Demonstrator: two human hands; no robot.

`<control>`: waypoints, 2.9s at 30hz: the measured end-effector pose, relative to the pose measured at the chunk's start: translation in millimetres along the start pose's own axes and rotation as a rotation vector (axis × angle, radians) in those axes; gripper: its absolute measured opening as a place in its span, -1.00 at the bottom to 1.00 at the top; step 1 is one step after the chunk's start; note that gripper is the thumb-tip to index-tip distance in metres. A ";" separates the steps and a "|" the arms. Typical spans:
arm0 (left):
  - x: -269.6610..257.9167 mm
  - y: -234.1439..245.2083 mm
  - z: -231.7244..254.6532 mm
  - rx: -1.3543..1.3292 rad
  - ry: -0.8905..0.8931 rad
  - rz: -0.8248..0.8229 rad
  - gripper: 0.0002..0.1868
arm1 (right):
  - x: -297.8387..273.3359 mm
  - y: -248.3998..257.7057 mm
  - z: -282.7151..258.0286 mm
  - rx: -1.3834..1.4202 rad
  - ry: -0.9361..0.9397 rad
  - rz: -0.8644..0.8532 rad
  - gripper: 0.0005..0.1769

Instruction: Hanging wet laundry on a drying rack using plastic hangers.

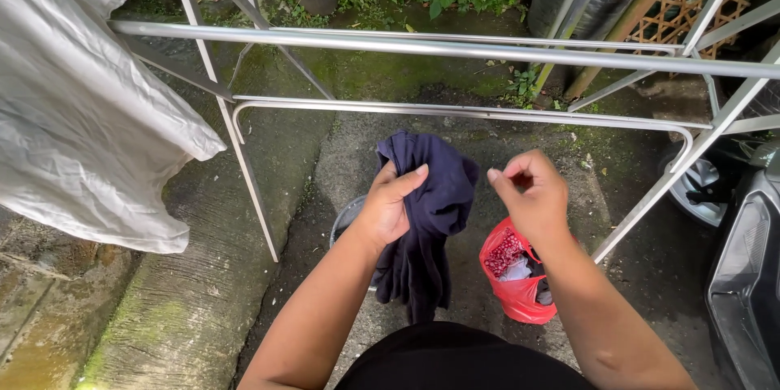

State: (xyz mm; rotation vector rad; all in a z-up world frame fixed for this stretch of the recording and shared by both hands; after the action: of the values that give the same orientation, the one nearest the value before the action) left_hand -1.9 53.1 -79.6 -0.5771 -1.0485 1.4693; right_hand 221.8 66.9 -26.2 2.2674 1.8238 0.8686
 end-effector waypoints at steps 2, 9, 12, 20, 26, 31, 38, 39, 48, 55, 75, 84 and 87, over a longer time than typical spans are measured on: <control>3.5 1.2 -0.8 -0.029 0.011 -0.027 -0.52 | -14.0 -12.5 -26.7 0.154 -0.084 -0.196 -0.82; -23.5 -38.2 1.6 -0.099 0.218 -0.210 -0.36 | -33.4 -77.0 -0.9 0.779 -0.614 -0.569 -0.38; -13.3 -15.7 5.7 -0.019 0.212 -0.157 -0.30 | -20.0 -59.1 -32.6 1.045 -0.720 -0.447 -0.59; 15.4 67.0 42.8 -0.077 0.038 0.155 -0.56 | 2.5 -22.6 -33.8 1.033 -0.653 -0.419 -0.70; 17.0 52.8 71.5 -0.158 0.036 -0.015 -0.45 | 51.2 42.6 23.0 0.964 -0.736 -0.110 -0.38; 10.1 8.9 99.9 -0.288 -0.032 -0.198 -0.18 | 64.4 99.7 41.3 1.122 -0.654 0.062 -0.54; -5.8 -17.5 54.1 0.415 0.160 -0.519 -0.17 | 21.0 15.6 -27.6 0.421 -0.291 -0.399 -0.39; -5.7 -23.4 54.7 0.772 0.135 -0.592 -0.22 | 1.6 -18.0 -47.1 0.164 -0.219 -0.659 -0.10; -31.4 -84.7 111.8 1.584 -0.067 -1.072 -0.41 | 10.1 -46.0 -72.4 -0.066 0.094 -0.531 -0.86; -57.8 4.2 139.8 2.041 -0.763 -1.257 -0.67 | 40.6 14.0 -109.1 -0.139 0.339 -0.348 -0.85; -8.9 16.3 186.0 1.534 -0.291 -0.693 -0.78 | 58.2 -2.7 -49.1 -0.052 -0.156 -0.669 -0.67; -10.8 80.9 105.2 1.978 0.453 -0.961 -0.84 | 77.7 35.3 -8.2 -0.500 -0.327 -0.539 -0.44; 13.8 44.2 131.0 1.873 0.256 -0.776 -0.90 | 85.2 35.6 5.5 -0.915 -0.084 -0.055 -0.58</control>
State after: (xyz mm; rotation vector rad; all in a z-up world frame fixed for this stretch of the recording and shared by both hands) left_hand -136.8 33.8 -52.3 0.8860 0.5249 1.0147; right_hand 265.2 137.3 15.1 1.6144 1.0817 1.2323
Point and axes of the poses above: each hand's wrist, its own x-axis towards the middle knuckle, its own y-axis out of the back of the hand, z = x × y, the point moved 7 cm from there along x, towards the middle knuckle, and after that the axes turned 14 degrees about -y, right-handed, at the moved point
